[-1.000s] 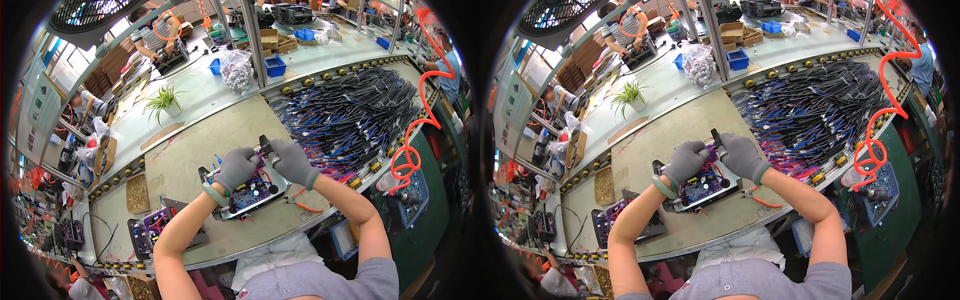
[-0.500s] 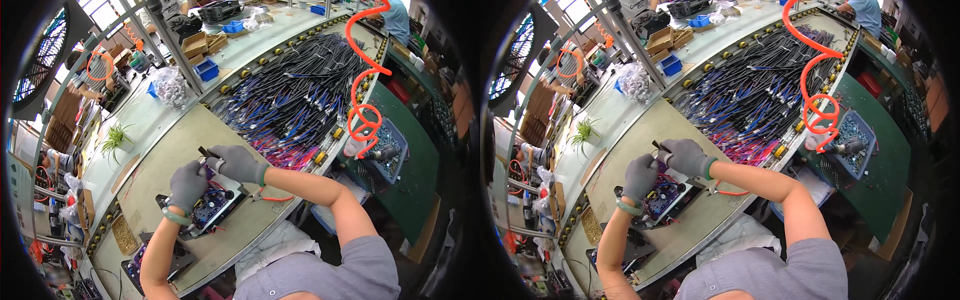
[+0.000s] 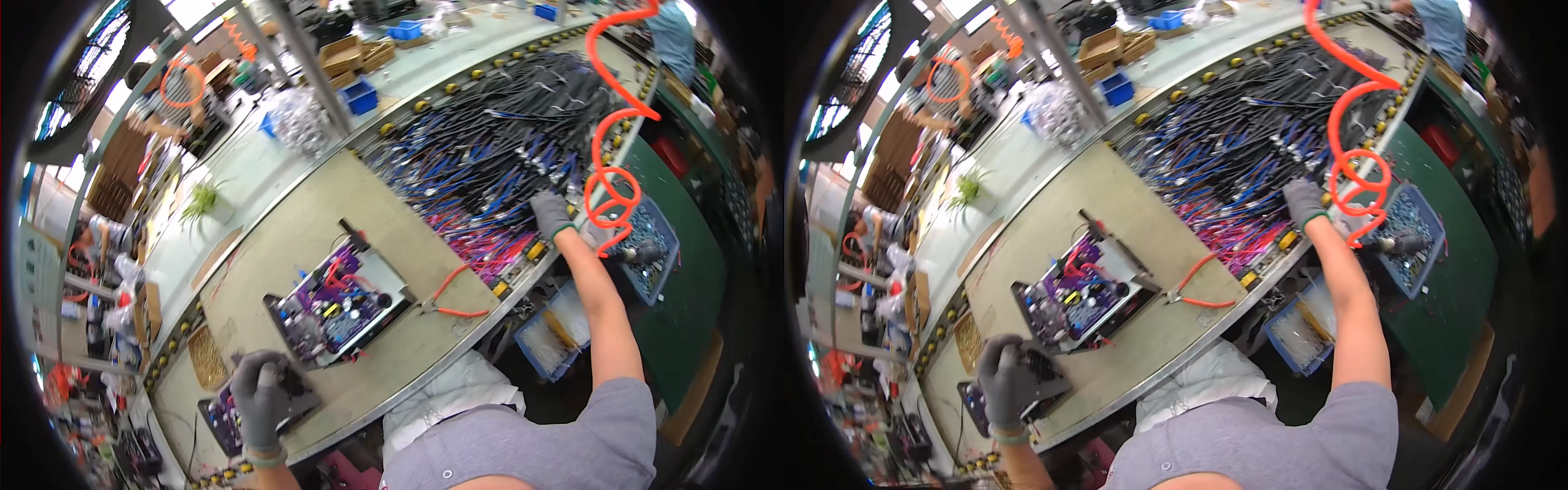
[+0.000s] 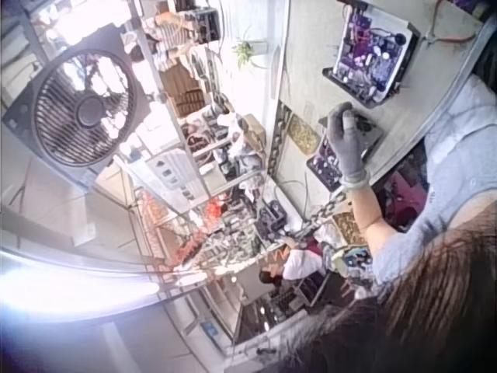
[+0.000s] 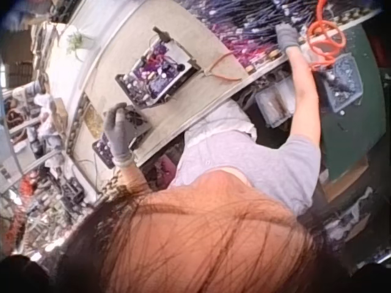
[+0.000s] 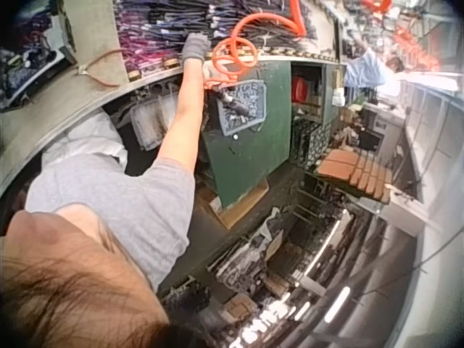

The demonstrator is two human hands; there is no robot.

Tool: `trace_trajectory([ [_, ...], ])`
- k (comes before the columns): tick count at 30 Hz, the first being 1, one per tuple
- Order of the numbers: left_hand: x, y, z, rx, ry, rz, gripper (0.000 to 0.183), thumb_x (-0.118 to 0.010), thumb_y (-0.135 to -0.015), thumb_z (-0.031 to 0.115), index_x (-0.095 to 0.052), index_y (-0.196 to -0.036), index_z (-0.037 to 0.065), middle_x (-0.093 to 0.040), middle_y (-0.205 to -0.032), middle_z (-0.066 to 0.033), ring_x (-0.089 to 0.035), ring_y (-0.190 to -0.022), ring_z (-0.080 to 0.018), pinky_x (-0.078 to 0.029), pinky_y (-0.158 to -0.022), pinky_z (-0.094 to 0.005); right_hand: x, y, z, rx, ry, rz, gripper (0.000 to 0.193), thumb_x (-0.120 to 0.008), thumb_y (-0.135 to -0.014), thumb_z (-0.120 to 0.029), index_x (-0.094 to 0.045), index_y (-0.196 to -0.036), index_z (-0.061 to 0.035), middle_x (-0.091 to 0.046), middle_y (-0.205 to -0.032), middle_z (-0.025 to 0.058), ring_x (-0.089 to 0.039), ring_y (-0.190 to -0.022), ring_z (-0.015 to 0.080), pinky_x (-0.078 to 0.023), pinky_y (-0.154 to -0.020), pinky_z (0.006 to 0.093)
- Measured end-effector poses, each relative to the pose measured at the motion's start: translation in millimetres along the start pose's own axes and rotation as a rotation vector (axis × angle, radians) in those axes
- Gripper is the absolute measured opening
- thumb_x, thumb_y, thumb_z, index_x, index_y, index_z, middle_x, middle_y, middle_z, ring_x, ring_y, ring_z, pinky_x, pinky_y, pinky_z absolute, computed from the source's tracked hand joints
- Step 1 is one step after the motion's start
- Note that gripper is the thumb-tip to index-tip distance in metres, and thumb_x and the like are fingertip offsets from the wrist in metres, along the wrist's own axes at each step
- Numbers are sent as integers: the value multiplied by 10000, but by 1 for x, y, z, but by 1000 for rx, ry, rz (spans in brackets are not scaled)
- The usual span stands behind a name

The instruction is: The person assembles electronic power supply units on a factory workbench. They connect internal wires, secure components with a pneumatic screwdriver, and organize the units on the table.

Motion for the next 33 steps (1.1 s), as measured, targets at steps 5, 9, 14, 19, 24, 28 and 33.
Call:
trace_trajectory([
  [5, 9, 25, -22, -84, -71, 18, 125, -592, -875, 54, -647, -947, -32, -631, -888, -83, -588, -772, -135, -479, -696, -272, 55, -1, 22, -65, -526, 204, 263, -712, -769, -199, -680, -1012, -107, -680, -936, 143, -660, -884, 320, -514, -764, 429],
  [9, 19, 35, -43, 15, 42, 100, 120, -588, -866, 42, -658, -942, -19, -635, -889, -89, -593, -751, -147, -476, -674, -265, 158, 28, -33, 158, -1060, 401, 253, -738, -843, -258, -654, -960, -49, -639, -767, 100, -634, -715, 207, -503, -676, 305],
  [14, -31, 16, 29, -373, -158, 75, 124, -638, -826, 26, -689, -937, 43, -667, -905, -125, -665, -799, -259, -515, -686, -328, 312, 95, -156, 882, -1107, 536, 250, -767, -735, -177, -625, -911, -70, -620, -801, 71, -605, -691, 239, -477, -636, 347],
  [19, -91, 21, 78, -703, -357, -87, 150, -711, -761, 69, -677, -904, 99, -664, -914, -67, -647, -783, -252, -509, -674, -352, 335, 106, -223, 1101, -732, 545, 285, -744, -729, -186, -624, -973, -106, -601, -858, 48, -580, -840, 256, -456, -746, 380],
  [24, -104, 6, 86, -791, -401, 100, 266, -731, -730, 127, -648, -982, 119, -652, -943, -49, -624, -814, -238, -477, -696, -364, 327, 106, -232, 1187, -590, 506, 287, -724, -753, -173, -638, -1021, -116, -605, -884, 37, -577, -877, 252, -456, -755, 381],
  [28, -113, -20, 107, -780, -548, 311, 305, -695, -747, 164, -627, -1037, 101, -632, -982, -45, -601, -885, -236, -444, -769, -396, 326, 112, -233, 1173, -488, 567, 282, -701, -756, -158, -636, -1025, -109, -603, -879, 43, -583, -862, 252, -460, -758, 384],
  [33, -164, -43, 77, -721, -824, 144, 328, -645, -770, 188, -611, -1050, 21, -588, -783, -63, -587, -695, -215, -446, -587, -357, 316, 106, -228, 1075, -671, 559, 238, -686, -738, -143, -619, -964, -108, -599, -846, 42, -586, -827, 257, -464, -737, 379],
])
Point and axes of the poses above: each hand's wrist, its own y-axis away from the middle knuckle, its own x-axis out of the back of the hand, z = x × y, the point moved 8 cm from there along -y, towards the middle knuckle
